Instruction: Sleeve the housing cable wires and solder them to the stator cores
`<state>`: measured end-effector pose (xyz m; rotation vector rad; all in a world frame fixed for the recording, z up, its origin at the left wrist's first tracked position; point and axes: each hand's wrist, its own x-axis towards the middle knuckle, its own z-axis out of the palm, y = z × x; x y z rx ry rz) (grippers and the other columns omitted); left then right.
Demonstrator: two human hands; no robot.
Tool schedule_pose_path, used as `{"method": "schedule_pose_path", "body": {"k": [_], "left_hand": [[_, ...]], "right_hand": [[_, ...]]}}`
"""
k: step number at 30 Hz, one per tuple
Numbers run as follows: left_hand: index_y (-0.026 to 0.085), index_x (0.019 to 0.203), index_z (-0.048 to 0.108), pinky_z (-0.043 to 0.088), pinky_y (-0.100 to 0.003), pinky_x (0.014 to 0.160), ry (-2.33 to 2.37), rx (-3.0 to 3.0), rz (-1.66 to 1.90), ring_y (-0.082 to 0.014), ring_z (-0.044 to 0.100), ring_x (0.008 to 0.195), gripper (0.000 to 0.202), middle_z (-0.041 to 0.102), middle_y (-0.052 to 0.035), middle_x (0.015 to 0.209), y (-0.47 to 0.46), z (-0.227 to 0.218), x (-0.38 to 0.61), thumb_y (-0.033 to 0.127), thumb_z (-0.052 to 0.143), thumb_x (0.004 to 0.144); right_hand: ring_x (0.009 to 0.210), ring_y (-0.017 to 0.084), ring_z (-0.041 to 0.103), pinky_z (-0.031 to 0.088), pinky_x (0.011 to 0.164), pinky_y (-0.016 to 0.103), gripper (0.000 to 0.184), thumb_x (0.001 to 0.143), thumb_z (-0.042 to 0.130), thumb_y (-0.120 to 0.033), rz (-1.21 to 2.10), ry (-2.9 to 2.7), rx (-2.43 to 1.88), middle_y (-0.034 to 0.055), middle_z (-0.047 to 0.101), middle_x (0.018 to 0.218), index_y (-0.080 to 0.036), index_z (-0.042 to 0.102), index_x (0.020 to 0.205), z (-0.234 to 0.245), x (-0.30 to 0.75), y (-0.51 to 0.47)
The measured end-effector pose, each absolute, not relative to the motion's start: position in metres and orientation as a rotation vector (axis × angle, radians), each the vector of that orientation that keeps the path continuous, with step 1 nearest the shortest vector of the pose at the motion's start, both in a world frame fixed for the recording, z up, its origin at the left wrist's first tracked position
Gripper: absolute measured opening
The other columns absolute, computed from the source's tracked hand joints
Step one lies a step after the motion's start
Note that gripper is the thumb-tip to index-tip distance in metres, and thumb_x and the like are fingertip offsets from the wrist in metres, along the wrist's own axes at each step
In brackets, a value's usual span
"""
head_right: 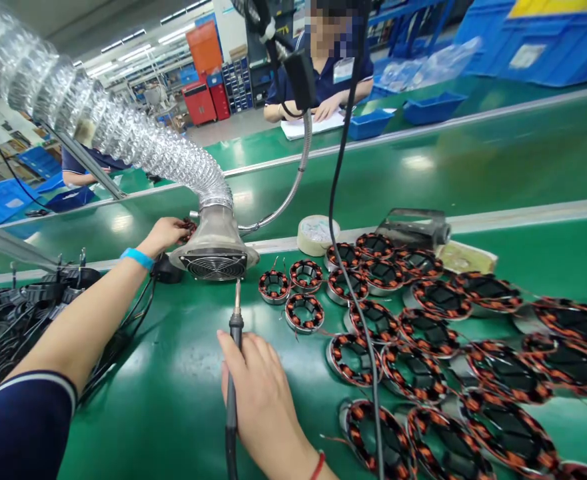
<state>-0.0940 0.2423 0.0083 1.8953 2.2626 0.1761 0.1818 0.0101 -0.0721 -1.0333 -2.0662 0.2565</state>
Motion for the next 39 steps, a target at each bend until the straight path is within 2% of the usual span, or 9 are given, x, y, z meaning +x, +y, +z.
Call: {"method": "schedule_pose_path", "body": {"k": [4,9,11,13,17,20,24,33,39], "left_hand": [[0.006,0.118,0.064,0.052,-0.031,0.081,2.19,2.001,0.355,-0.02,0.068,0.089,0.037,0.072,-0.0154,0.106,0.285,0.002,-0.067,0.023,0.055,0.086],[0.012,0.149,0.033,0.042,-0.038,0.101,2.302,2.063,0.283,-0.0267,0.057,0.12,0.064,0.057,-0.0177,0.137,0.283,0.021,-0.088,0.039,0.044,0.092],[0.011,0.143,0.042,0.03,-0.052,0.108,2.452,2.006,0.116,-0.0374,0.045,0.132,0.066,0.052,-0.0219,0.141,0.263,0.035,-0.117,0.049,0.043,0.089],[0.006,0.123,0.061,0.028,-0.061,0.106,2.555,1.863,-0.134,-0.0456,0.046,0.128,0.063,0.061,-0.0272,0.127,0.235,0.048,-0.148,0.053,0.042,0.087],[0.008,0.092,0.073,0.05,-0.045,0.084,2.427,1.597,-0.523,-0.0374,0.068,0.09,0.066,0.073,-0.0228,0.086,0.169,0.054,-0.178,0.064,0.04,0.083],[0.015,0.097,0.072,0.05,-0.035,0.086,2.234,1.657,-0.596,-0.03,0.068,0.098,0.067,0.073,-0.0162,0.102,0.125,0.045,-0.161,0.068,0.034,0.085],[0.011,0.105,0.068,0.046,-0.044,0.091,2.17,1.951,-0.824,-0.0411,0.059,0.113,0.072,0.06,-0.0248,0.124,0.082,0.031,-0.113,0.072,0.038,0.082],[0.006,0.124,0.045,0.048,-0.036,0.072,2.208,1.874,-0.874,-0.0359,0.067,0.097,0.059,0.066,-0.0242,0.108,0.036,0.003,-0.101,0.048,0.054,0.084],[0.015,0.121,0.052,0.049,-0.025,0.071,2.244,1.882,-0.54,-0.0213,0.068,0.087,0.052,0.07,-0.0076,0.105,0.065,0.049,-0.123,0.042,0.064,0.078]], "right_hand": [[0.089,0.027,0.058,0.058,0.071,0.044,0.039,0.089,0.051,-0.013,0.219,-2.074,-1.11,0.0113,0.06,0.096,-0.015,0.048,0.128,-0.079,0.186,0.019],[0.088,0.026,0.058,0.057,0.069,0.041,0.037,0.09,0.05,-0.015,0.241,-2.071,-1.151,0.0118,0.06,0.097,-0.015,0.048,0.128,-0.078,0.189,0.023],[0.087,0.026,0.058,0.057,0.069,0.04,0.036,0.091,0.05,-0.016,0.253,-2.072,-1.129,0.0114,0.06,0.096,-0.015,0.048,0.127,-0.077,0.189,0.022],[0.086,0.025,0.058,0.057,0.07,0.041,0.036,0.091,0.049,-0.016,0.269,-2.068,-1.097,0.0106,0.061,0.095,-0.015,0.048,0.127,-0.075,0.188,0.02],[0.088,0.025,0.058,0.056,0.073,0.041,0.035,0.091,0.049,-0.016,0.284,-2.091,-1.043,0.0106,0.062,0.096,-0.015,0.049,0.126,-0.071,0.186,0.014],[0.089,0.025,0.058,0.056,0.074,0.041,0.035,0.091,0.049,-0.016,0.334,-2.104,-1.033,0.0109,0.063,0.097,-0.015,0.05,0.126,-0.069,0.185,0.011],[0.09,0.025,0.059,0.054,0.075,0.042,0.034,0.091,0.048,-0.017,0.378,-2.078,-1.03,0.0112,0.064,0.097,-0.015,0.051,0.125,-0.069,0.186,0.011],[0.09,0.026,0.06,0.053,0.077,0.042,0.034,0.091,0.051,-0.017,0.372,-2.003,-1.061,0.0119,0.066,0.097,-0.012,0.051,0.124,-0.062,0.194,0.019],[0.089,0.025,0.06,0.055,0.075,0.041,0.035,0.09,0.05,-0.016,0.377,-2.02,-1.026,0.0103,0.065,0.096,-0.015,0.05,0.125,-0.064,0.19,0.016]]}}
